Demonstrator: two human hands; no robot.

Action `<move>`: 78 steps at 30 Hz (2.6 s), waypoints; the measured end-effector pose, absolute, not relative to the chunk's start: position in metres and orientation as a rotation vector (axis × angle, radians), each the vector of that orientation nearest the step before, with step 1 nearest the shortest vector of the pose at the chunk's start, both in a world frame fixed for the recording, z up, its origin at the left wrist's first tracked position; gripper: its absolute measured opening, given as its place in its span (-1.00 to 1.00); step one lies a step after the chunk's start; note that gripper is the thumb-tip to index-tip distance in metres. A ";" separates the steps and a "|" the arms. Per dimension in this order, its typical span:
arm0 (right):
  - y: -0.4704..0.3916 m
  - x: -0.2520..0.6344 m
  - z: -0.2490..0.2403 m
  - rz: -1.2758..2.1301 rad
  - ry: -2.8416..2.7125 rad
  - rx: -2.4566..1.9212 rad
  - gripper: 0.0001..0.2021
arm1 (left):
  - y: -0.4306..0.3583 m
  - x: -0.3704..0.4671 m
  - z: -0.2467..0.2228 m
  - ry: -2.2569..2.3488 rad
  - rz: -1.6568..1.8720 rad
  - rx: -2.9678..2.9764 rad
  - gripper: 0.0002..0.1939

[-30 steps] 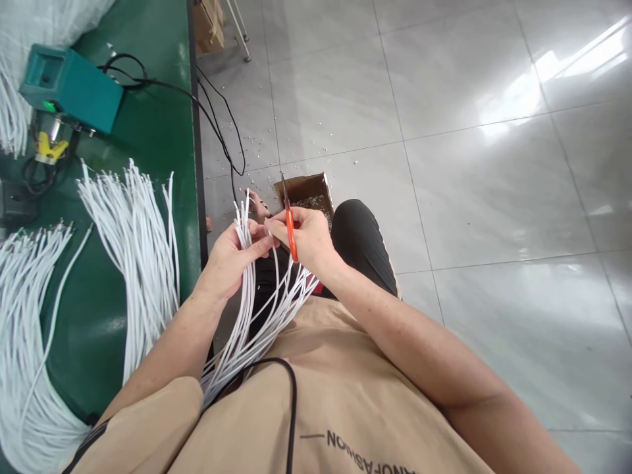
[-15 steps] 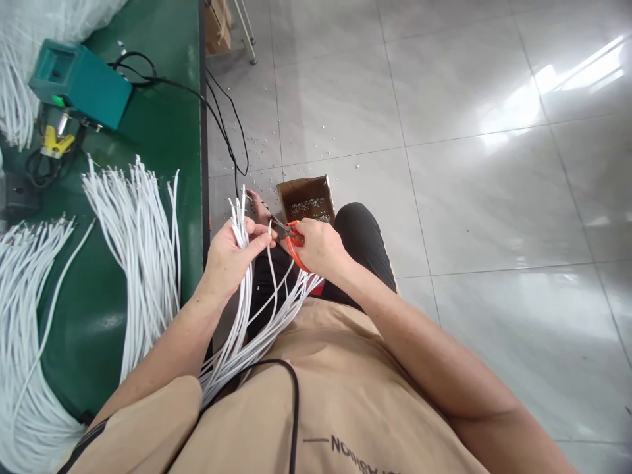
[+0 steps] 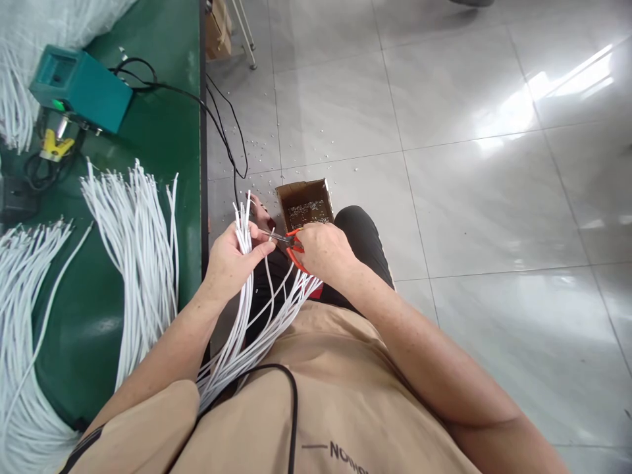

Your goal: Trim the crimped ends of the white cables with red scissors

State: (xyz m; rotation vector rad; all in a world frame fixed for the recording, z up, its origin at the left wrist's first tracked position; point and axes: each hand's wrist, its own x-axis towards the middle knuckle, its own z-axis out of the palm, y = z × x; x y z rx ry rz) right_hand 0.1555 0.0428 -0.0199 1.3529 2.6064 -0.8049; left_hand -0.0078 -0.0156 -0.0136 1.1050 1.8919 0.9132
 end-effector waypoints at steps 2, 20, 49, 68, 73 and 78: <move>0.041 0.155 -0.021 -0.830 2.593 1.358 -0.76 | -0.016 -0.006 -0.013 1.864 0.930 1.028 -0.73; 0.039 0.154 -0.044 -2.168 2.184 1.825 -0.77 | -0.015 -0.005 -0.012 1.540 0.987 0.762 -0.64; 0.028 0.136 -0.037 -3.021 1.443 1.824 -0.86 | -0.016 -0.005 -0.016 1.547 1.000 0.828 -0.62; 0.027 0.139 -0.043 -2.494 2.199 2.308 -0.82 | -0.014 -0.023 -0.010 1.614 0.848 0.872 -0.62; 0.025 0.136 -0.030 -2.630 2.190 1.994 -0.84 | -0.014 -0.021 -0.014 1.702 0.939 0.855 -0.56; 0.027 0.133 -0.027 -2.649 2.191 1.926 -0.82 | -0.013 -0.019 -0.010 1.572 0.854 0.897 -0.55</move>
